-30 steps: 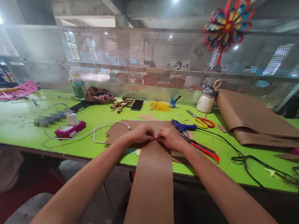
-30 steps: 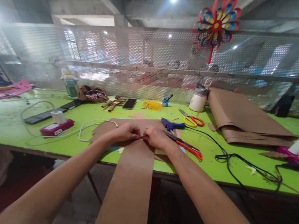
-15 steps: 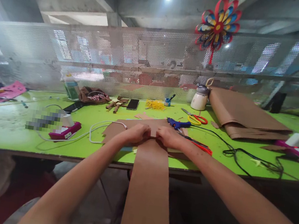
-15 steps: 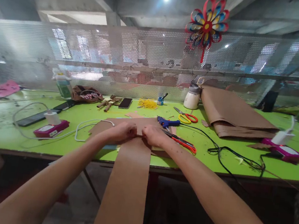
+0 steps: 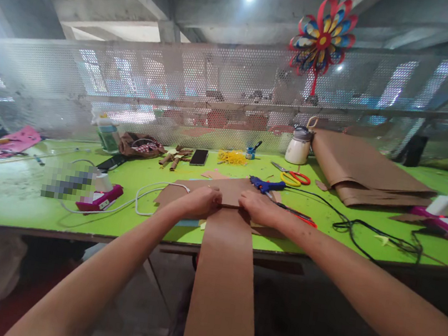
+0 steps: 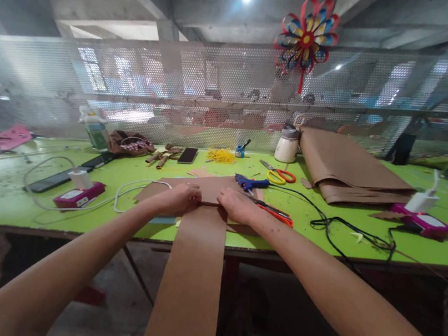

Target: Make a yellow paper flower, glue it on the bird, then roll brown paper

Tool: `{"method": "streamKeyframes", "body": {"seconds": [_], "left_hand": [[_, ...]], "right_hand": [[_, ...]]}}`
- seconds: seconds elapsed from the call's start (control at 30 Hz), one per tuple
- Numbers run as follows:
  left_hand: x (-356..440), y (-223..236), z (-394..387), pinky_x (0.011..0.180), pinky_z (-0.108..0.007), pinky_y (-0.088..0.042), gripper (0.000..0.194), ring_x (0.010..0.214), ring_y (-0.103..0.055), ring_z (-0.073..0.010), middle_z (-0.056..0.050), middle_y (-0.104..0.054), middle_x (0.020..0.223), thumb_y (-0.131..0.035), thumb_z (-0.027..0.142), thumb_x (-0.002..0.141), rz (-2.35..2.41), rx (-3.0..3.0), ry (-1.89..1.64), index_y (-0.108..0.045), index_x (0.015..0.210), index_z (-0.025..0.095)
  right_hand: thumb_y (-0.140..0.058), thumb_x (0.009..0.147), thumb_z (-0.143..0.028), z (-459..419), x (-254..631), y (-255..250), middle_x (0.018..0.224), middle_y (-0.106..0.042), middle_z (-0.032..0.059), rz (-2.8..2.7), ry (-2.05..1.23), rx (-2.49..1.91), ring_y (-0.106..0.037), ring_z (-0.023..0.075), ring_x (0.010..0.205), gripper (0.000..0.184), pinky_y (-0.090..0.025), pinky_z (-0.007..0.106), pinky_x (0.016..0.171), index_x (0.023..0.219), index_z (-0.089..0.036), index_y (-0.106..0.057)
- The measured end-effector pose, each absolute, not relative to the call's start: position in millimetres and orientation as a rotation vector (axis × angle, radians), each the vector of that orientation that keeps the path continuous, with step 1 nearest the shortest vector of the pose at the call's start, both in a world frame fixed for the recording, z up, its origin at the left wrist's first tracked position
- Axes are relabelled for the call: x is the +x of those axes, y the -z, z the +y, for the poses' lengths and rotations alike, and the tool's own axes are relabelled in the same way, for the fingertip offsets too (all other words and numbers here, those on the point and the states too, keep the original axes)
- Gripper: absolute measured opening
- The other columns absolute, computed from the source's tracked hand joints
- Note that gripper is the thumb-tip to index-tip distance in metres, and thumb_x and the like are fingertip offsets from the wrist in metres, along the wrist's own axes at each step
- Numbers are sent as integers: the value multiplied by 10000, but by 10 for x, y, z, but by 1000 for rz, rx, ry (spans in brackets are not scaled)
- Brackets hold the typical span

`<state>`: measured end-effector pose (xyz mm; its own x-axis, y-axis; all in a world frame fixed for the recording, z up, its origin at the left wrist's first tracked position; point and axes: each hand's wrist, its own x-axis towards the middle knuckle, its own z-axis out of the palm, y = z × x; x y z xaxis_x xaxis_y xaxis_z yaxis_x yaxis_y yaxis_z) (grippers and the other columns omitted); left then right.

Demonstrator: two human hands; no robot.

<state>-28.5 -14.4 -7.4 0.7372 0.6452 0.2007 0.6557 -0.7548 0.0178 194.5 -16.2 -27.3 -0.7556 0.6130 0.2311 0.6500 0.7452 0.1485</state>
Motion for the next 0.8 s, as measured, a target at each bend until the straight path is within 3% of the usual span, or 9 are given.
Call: {"method": "streamKeyframes", "body": {"seconds": [0.3, 0.5, 0.8], "left_hand": [[-354, 227, -153, 588, -230, -377, 154, 651, -522, -138, -77, -567, 780, -434, 124, 803, -1148, -2755, 320, -586, 778, 124], [-319, 243, -278, 628, -281, -384, 143, 688, -488, -176, -94, -537, 838, -425, 131, 835, -980, -2557, 152, -568, 835, 126], [-339, 131, -337, 634, -271, -389, 174, 697, -512, -171, -99, -567, 870, -431, 170, 838, -920, -2647, 90, -595, 870, 126]], "right_hand": [[-502, 824, -149, -235, 1928, 229, 880, -567, 112, -2817, 424, -1003, -515, 195, 812, 99, -332, 274, 629, 865, -115, -585], [-448, 877, -161, -311, 1901, 198, 857, -565, 118, -2883, 577, -934, -515, 196, 798, 154, -353, 288, 661, 866, -90, -584], [-432, 865, -120, -321, 1853, 289, 793, -587, 130, -2876, 831, -827, -517, 226, 753, 169, -359, 313, 623, 880, -84, -597]]}}
